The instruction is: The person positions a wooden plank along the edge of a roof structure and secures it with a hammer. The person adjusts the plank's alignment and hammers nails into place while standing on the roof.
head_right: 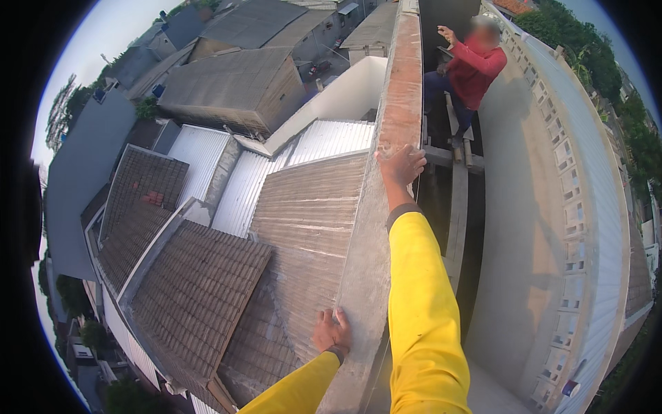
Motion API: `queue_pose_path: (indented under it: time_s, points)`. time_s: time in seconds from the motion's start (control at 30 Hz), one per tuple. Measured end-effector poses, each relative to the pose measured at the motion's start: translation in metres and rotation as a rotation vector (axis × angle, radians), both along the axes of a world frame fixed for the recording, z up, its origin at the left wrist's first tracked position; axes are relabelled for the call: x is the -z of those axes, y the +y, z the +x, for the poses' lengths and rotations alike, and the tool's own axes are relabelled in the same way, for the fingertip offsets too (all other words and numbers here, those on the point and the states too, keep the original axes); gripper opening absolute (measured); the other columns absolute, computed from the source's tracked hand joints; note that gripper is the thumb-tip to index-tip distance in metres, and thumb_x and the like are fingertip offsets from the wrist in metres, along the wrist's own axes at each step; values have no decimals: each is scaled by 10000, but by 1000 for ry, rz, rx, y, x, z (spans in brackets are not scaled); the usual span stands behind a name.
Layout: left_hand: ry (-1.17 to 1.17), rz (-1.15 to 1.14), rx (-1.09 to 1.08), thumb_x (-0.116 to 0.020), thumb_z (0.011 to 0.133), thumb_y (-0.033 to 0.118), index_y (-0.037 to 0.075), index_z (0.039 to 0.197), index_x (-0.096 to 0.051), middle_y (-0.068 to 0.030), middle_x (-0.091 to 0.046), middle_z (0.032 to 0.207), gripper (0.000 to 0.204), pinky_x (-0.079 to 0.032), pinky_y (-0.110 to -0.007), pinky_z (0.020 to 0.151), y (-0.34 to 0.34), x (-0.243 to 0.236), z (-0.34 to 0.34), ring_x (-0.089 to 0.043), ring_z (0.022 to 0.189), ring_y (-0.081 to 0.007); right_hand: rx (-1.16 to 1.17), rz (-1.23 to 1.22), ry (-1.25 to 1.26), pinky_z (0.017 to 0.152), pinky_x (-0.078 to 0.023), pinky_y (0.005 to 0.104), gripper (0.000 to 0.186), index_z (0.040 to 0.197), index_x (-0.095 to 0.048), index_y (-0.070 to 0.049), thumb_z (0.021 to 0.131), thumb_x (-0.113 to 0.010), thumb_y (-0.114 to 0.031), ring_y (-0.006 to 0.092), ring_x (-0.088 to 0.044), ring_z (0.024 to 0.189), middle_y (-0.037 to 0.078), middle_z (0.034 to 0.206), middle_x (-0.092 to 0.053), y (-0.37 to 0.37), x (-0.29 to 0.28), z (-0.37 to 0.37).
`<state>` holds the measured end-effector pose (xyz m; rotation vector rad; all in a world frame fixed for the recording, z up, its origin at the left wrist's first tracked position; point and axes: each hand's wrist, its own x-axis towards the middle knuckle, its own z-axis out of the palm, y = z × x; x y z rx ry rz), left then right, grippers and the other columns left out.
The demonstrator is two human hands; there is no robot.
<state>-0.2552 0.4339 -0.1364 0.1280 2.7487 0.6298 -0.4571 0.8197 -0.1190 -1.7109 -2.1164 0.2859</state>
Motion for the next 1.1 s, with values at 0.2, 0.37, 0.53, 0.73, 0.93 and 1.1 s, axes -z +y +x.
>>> queue_pose_path:
  time_s: [0.2, 0.37, 0.53, 0.73, 0.93, 1.1]
  points:
    - [-14, -26, -54, -521, 1020, 447, 57, 1096, -688, -186, -645, 1159, 431, -520, -520, 881, -7, 0, -4, -652, 1064, -423, -331, 212, 40, 1165, -330, 545, 662, 1369, -540, -47, 862, -802, -382, 417, -406, 1390, 234, 1529, -419, -67, 43, 23]
    - [-4, -37, -30, -519, 1025, 440, 63, 1088, -689, -165, -647, 1158, 418, -514, -515, 879, -1, 0, -3, -653, 1056, -419, -380, 177, 69, 1139, -321, 507, 666, 1423, -531, -54, 906, -725, -426, 377, -421, 1381, 187, 1525, -439, -72, 42, 27]
    - [15, 10, -19, -542, 1011, 441, 47, 1044, -686, -211, -642, 1116, 421, -518, -537, 858, -5, -2, -4, -645, 1059, -432, -270, 1, -34, 1172, -262, 538, 856, 1536, -422, -11, 928, -649, -568, 369, -358, 1461, 166, 1623, -370, -75, 24, 2]
    - [38, 31, -37, -540, 1012, 445, 41, 1034, -684, -223, -642, 1127, 430, -525, -542, 862, -5, 3, -3, -654, 1050, -438, -257, 20, -104, 1187, -237, 570, 961, 1622, -315, -21, 940, -586, -642, 375, -299, 1516, 152, 1711, -267, -74, 37, -2]
    - [-45, -32, -31, -505, 1033, 448, 61, 1113, -690, -180, -639, 1180, 436, -518, -518, 901, -3, -6, -4, -654, 1086, -421, -244, -13, -101, 1163, -255, 608, 953, 1625, -332, -42, 946, -561, -669, 394, -302, 1507, 140, 1720, -257, -63, 34, -7]
    - [-15, 3, -26, -532, 1015, 454, 35, 1055, -684, -234, -642, 1138, 447, -526, -543, 877, -5, -1, -4, -656, 1063, -442, -259, -142, -90, 1154, -270, 607, 937, 1622, -358, -61, 943, -552, -677, 418, -310, 1495, 109, 1732, -251, -43, 20, -12]
